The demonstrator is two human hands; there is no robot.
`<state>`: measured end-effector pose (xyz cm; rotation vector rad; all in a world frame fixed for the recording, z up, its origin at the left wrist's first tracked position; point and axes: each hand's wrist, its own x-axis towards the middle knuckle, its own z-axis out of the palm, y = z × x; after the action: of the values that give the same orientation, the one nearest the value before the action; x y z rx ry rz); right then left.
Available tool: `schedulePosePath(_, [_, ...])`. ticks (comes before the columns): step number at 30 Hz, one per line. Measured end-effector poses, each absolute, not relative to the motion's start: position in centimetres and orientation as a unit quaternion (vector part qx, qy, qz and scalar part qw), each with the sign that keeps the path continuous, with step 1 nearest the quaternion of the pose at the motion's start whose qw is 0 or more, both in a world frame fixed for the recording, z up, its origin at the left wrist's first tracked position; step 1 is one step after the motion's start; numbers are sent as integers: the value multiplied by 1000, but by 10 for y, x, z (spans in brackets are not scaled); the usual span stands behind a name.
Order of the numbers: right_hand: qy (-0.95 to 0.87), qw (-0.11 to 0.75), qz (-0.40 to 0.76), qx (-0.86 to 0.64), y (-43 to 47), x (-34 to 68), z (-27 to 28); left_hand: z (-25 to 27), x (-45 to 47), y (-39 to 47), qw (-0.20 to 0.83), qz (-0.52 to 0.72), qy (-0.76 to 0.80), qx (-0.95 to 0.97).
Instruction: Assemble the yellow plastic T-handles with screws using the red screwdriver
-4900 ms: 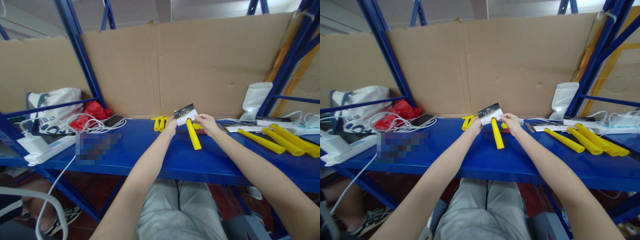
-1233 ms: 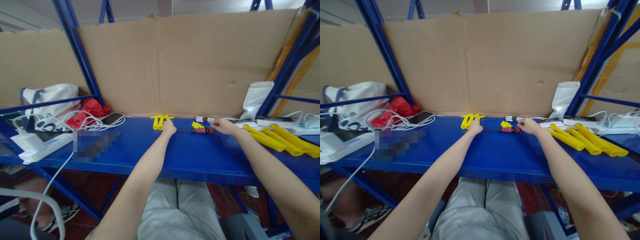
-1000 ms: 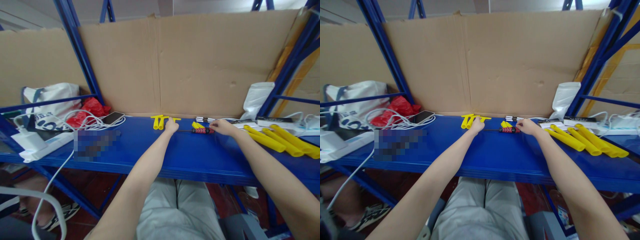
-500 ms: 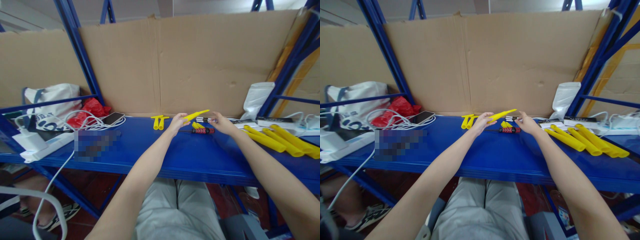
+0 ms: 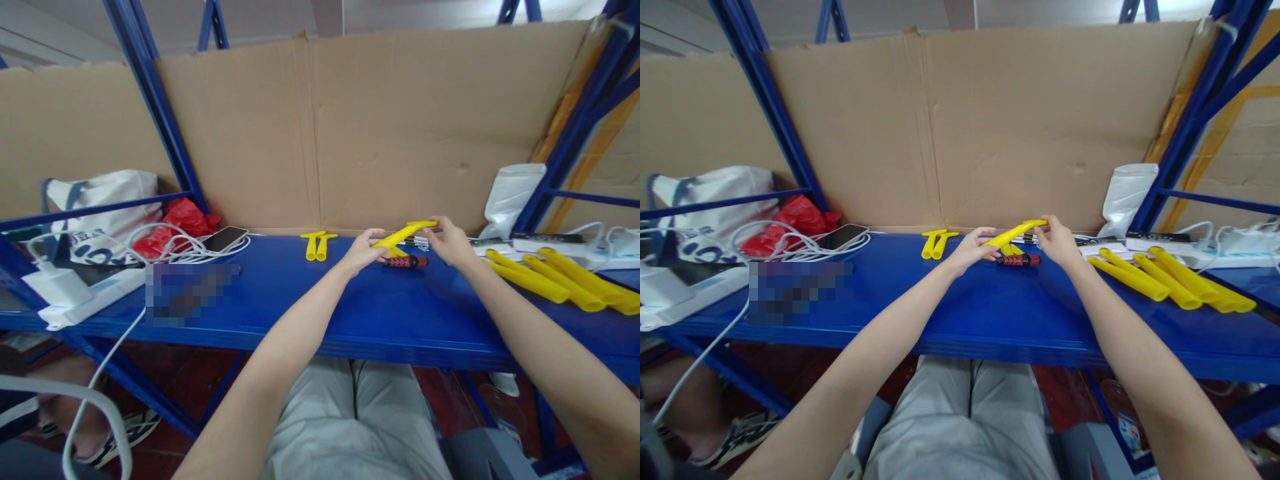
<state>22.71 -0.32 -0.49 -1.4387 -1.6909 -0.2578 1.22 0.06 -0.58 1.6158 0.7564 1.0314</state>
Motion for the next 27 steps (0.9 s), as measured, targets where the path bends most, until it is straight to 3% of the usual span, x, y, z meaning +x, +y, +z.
schedulePosePath(6, [-731,384,-122,-552,-4,215,-10,-11,10,7,382,400,447,704])
schedulePosePath(14, [-788,343,-138,-493,-7,200,-14,-14,7,6,89,324,493,802])
schedulePosePath(27, [-853,278,-155,-414,-11,175,-27,-11,5,-3,27,275,546,791])
